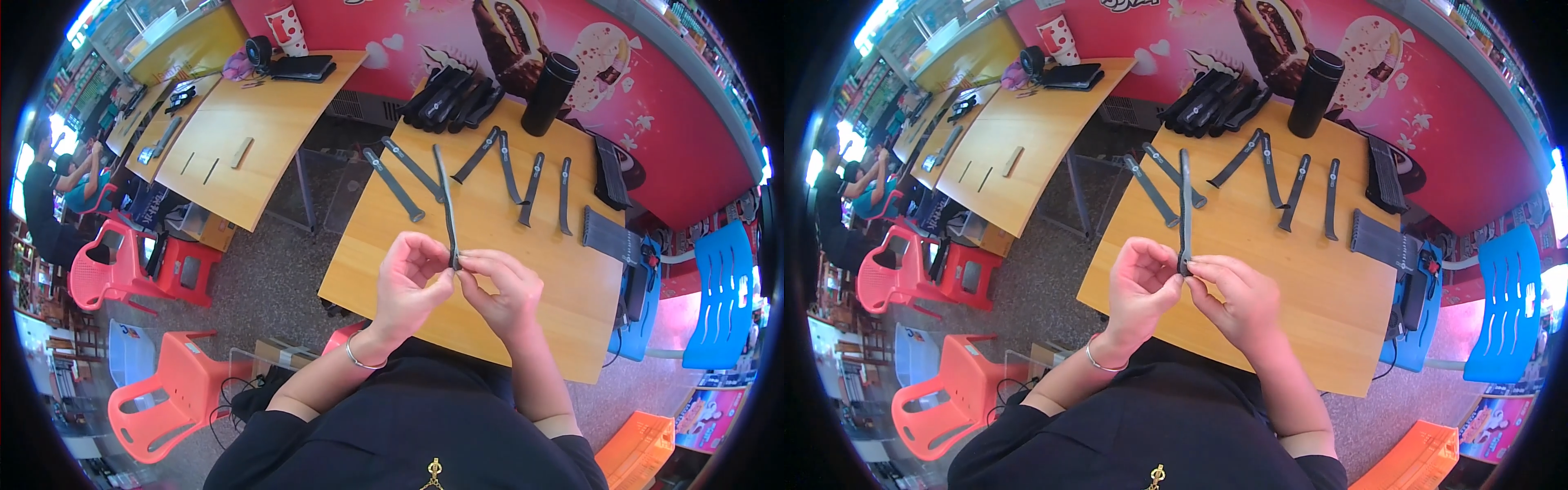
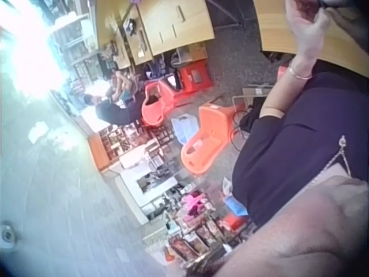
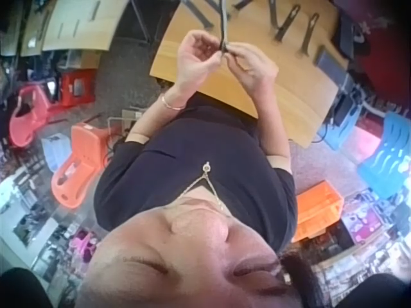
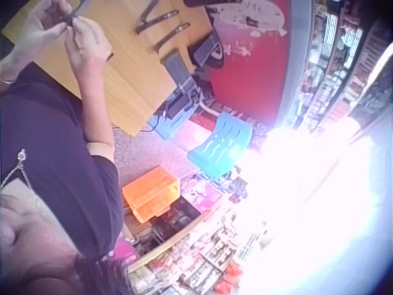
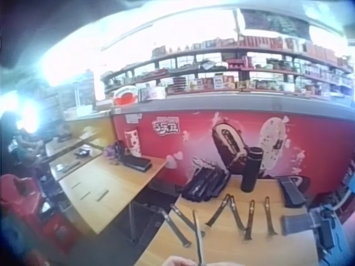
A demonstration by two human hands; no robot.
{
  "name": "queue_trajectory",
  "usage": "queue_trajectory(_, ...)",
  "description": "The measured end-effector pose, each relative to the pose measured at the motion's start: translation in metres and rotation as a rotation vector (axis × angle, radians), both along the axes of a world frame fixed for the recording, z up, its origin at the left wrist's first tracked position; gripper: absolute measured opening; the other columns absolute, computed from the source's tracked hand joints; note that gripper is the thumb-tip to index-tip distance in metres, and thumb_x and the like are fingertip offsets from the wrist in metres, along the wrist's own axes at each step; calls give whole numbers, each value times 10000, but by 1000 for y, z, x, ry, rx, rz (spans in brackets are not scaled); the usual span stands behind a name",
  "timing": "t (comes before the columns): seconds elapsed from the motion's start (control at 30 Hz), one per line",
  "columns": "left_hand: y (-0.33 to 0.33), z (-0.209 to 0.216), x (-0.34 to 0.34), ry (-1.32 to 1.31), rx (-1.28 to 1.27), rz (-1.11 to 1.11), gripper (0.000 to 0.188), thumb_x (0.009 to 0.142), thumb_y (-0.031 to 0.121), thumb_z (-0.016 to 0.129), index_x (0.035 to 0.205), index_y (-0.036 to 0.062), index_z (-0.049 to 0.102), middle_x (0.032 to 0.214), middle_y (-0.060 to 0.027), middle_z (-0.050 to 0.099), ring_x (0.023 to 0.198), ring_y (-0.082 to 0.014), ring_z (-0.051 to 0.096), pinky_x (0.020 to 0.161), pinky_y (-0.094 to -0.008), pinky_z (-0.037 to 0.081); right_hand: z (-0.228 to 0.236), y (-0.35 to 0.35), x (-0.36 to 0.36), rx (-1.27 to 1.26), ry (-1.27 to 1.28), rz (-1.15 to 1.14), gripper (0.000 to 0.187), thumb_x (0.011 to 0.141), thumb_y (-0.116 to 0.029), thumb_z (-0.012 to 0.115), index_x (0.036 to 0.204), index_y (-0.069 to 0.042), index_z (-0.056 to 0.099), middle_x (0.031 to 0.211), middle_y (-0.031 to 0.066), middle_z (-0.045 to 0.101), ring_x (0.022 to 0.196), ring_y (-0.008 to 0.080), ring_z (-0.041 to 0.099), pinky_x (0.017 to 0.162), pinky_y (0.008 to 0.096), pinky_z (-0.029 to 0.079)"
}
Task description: Assembling black plastic strips onto a slotted base component for textile manufacturing.
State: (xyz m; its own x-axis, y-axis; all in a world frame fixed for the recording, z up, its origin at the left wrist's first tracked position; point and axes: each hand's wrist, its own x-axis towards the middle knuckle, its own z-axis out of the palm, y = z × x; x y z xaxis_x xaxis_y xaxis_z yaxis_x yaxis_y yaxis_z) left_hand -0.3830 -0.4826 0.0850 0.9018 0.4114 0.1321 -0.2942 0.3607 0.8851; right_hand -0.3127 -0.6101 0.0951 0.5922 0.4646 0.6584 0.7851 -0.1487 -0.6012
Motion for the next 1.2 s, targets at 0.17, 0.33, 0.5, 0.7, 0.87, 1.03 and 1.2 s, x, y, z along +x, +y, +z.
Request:
queue_trajectory(0.17,1,-4,1,-1,45,23,308,743,-116,617,953,37,451,910,-49,555,867,-110,583,810,-241,483,1,1,1,-22,-37,-5,200,694,-24,727,871,-59,641,889,76,673,762,209,665,633,275,539)
queue_trajectory(0.33,2,-6,2,-14,99,44,306,735,-118,620,916,43,434,902,-56,558,858,-113,583,806,-245,485,1,3,0,-47,-123,-25,210,683,-1,719,864,-51,626,867,80,663,719,211,655,591,277,534)
queue_trajectory(0.5,-1,-5,4,-41,85,61,304,730,-117,619,888,48,417,886,-57,544,843,-107,566,791,-242,477,-1,5,1,-41,-205,-22,231,661,15,717,856,-46,611,844,80,653,689,212,647,568,282,528)
queue_trajectory(0.7,-2,-8,5,0,17,51,295,735,-108,605,859,60,396,866,-40,516,826,-91,532,781,-231,455,-7,10,4,-31,-210,-10,228,648,10,725,827,-54,599,816,77,652,689,206,648,567,284,528)
queue_trajectory(0.87,1,-15,10,26,-2,22,294,733,-109,596,845,67,389,854,-27,489,817,-80,504,775,-226,442,-17,11,8,-9,6,-9,192,648,26,702,798,-47,608,790,83,649,696,202,653,589,276,528)
queue_trajectory(1.03,8,-21,12,23,-12,11,298,726,-153,548,829,73,383,870,-39,503,804,-88,514,731,-217,440,-23,16,7,56,322,-3,129,664,25,678,766,-23,615,782,89,648,696,177,652,611,272,527)
queue_trajectory(1.2,16,-33,6,21,-117,-100,267,726,-89,618,815,72,425,865,-11,500,790,-62,492,697,-208,432,-30,10,7,-75,416,-47,99,682,45,655,759,-2,615,760,77,628,671,146,624,624,244,503)
